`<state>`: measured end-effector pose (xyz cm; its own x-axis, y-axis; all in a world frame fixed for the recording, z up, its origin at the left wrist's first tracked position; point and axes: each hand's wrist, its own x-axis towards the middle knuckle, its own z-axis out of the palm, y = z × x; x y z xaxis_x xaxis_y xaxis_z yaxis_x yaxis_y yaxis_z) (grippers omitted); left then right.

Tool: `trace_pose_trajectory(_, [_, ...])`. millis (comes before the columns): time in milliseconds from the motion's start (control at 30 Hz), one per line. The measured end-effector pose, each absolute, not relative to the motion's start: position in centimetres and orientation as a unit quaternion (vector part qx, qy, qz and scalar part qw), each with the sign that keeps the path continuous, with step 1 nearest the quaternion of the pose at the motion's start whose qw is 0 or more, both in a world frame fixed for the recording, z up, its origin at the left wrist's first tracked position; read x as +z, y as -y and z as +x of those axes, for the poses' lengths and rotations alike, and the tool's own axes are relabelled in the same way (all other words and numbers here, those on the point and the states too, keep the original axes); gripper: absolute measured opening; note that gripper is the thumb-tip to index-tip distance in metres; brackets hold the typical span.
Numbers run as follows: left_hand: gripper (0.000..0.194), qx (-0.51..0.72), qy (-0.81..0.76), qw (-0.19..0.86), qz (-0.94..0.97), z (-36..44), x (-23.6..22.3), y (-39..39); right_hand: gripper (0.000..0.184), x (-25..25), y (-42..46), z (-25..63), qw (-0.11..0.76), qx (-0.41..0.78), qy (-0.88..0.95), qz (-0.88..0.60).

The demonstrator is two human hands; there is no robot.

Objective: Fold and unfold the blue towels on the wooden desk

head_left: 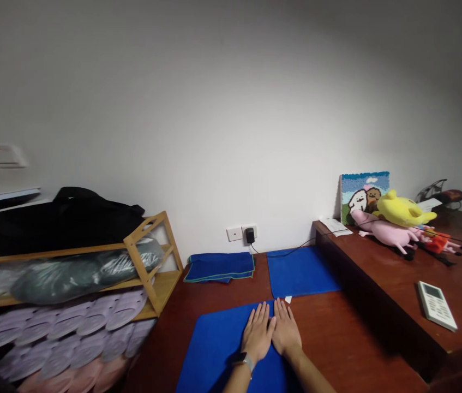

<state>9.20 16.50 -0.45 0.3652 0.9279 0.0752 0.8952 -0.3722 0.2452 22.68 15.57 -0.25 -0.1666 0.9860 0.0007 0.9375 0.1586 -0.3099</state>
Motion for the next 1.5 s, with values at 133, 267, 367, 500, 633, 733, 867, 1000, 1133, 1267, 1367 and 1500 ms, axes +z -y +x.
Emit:
trace_pose_trajectory(133, [0.072, 0.098, -0.568, 0.073, 0.814, 6.5, -0.5, -16.0, 0.069, 0.2, -15.4, 22.5, 0.114, 0.124, 0.730, -0.662])
trace_pose_trajectory(267, [0.078, 0.084, -0.634, 0.062, 0.766, 1.0, 0.5, -15.5, 0.070, 0.6, -15.2, 22.4, 0.125, 0.132, 0.723, -0.666])
trace_pose_trajectory(367, [0.079, 0.078, -0.673, 0.044, 0.734, -4.1, 0.5, -15.3, 0.070, 0.5, -15.1, 22.5, 0.130, 0.132, 0.723, -0.665])
trace_pose_trajectory(500, [0.080, 0.074, -0.707, 0.029, 0.703, -9.1, -0.3, -14.9, 0.071, 0.4, -15.1, 22.6, 0.131, 0.130, 0.722, -0.667])
trace_pose_trajectory(633, [0.081, 0.091, -0.723, 0.024, 0.685, -10.4, -0.8, -14.6, 0.071, 0.6, -14.9, 22.6, 0.117, 0.125, 0.726, -0.666])
trace_pose_trajectory(733, [0.081, 0.093, -0.721, 0.020, 0.687, -10.1, -0.7, -14.5, 0.070, 0.7, -14.9, 22.6, 0.107, 0.123, 0.726, -0.668])
trace_pose_trajectory(867, [0.080, 0.095, -0.718, 0.012, 0.689, -10.0, -0.9, -14.7, 0.071, 0.6, -15.0, 22.6, 0.105, 0.120, 0.727, -0.668])
trace_pose_trajectory(1000, [0.078, 0.112, -0.715, -0.002, 0.690, -10.4, -1.8, -15.0, 0.071, 0.5, -15.0, 22.6, 0.110, 0.122, 0.727, -0.667])
trace_pose_trajectory(1133, [0.072, 0.149, -0.706, -0.051, 0.690, -11.1, -2.2, -15.1, 0.070, 0.5, -15.1, 22.6, 0.120, 0.125, 0.725, -0.667])
trace_pose_trajectory(1267, [0.068, 0.184, -0.677, -0.101, 0.705, -9.7, -1.0, -14.8, 0.070, 0.4, -15.2, 22.5, 0.127, 0.125, 0.725, -0.666])
trace_pose_trajectory(1367, [0.067, 0.183, -0.662, -0.055, 0.724, -4.9, 0.4, -14.5, 0.070, 0.4, -15.3, 22.4, 0.129, 0.127, 0.723, -0.666])
trace_pose_trajectory(1500, [0.069, 0.135, -0.596, 0.054, 0.790, 4.4, 0.9, -13.9, 0.069, 0.2, -15.3, 22.5, 0.131, 0.123, 0.725, -0.665])
